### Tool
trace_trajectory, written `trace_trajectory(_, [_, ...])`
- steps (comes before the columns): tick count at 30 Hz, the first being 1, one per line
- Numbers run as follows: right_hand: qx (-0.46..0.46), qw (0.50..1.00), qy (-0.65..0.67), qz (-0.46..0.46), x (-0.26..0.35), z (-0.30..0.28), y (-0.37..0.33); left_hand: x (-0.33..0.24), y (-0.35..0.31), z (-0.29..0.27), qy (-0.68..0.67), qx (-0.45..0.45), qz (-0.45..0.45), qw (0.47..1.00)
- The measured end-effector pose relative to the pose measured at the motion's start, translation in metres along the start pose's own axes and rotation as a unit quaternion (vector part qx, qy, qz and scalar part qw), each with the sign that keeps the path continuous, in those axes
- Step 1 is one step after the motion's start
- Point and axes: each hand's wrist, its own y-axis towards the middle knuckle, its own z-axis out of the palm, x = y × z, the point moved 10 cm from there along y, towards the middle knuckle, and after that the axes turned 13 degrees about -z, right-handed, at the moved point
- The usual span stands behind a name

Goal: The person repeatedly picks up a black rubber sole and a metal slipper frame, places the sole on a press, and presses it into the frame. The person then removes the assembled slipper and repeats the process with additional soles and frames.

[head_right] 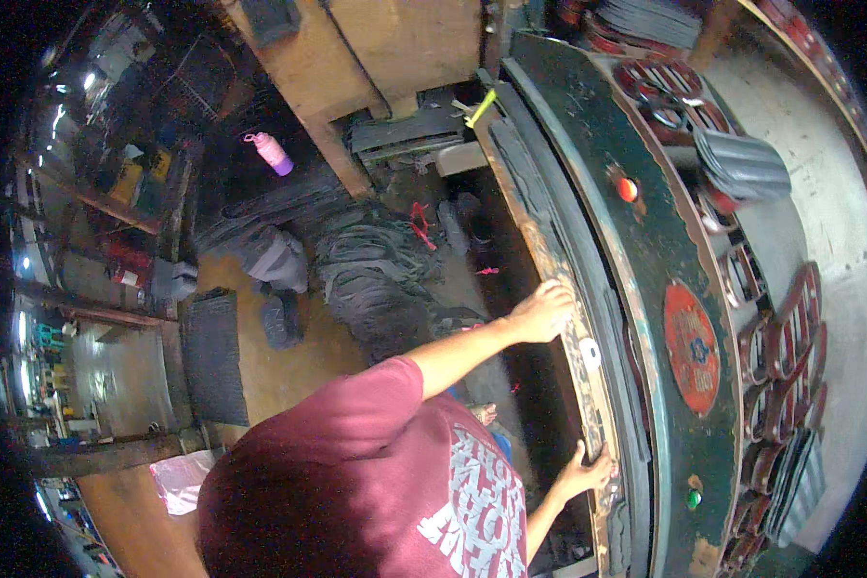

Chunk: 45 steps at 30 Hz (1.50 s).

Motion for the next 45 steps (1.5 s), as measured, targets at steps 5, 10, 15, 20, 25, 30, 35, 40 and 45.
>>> trace_trajectory(5, [0.038, 0.999, -0.012, 0.014, -0.014, 0.008, 0.005, 0.000, 0.000, -0.005, -0.034, -0.026, -0.002, 0.999])
trace_trajectory(10, [0.065, 0.997, 0.008, 0.044, -0.018, 0.011, 0.010, -0.006, 0.004, -0.010, -0.001, -0.025, 0.016, 1.000])
trace_trajectory(15, [0.072, 0.997, 0.019, 0.020, -0.017, 0.011, 0.025, -0.006, 0.017, 0.006, 0.092, 0.060, -0.023, 0.994])
trace_trajectory(20, [0.100, 0.992, -0.045, 0.055, -0.018, 0.021, 0.030, 0.001, 0.031, 0.037, 0.171, 0.180, -0.040, 0.968])
trace_trajectory(25, [0.136, 0.985, -0.025, 0.104, -0.012, 0.034, 0.042, 0.011, 0.039, 0.047, 0.145, 0.209, -0.075, 0.964])
trace_trajectory(30, [0.238, 0.959, -0.048, 0.144, -0.015, 0.047, 0.057, 0.020, 0.047, 0.064, 0.184, 0.296, -0.124, 0.929])
trace_trajectory(35, [0.175, 0.978, -0.006, 0.110, -0.014, 0.044, 0.060, 0.026, 0.053, 0.073, 0.211, 0.285, -0.106, 0.929])
trace_trajectory(40, [0.185, 0.973, 0.087, 0.106, -0.013, 0.039, 0.051, 0.040, 0.036, 0.071, 0.185, 0.282, -0.056, 0.940])
trace_trajectory(45, [0.346, 0.926, 0.095, 0.119, 0.023, 0.043, 0.056, 0.051, 0.034, 0.037, -0.034, 0.251, -0.151, 0.955])
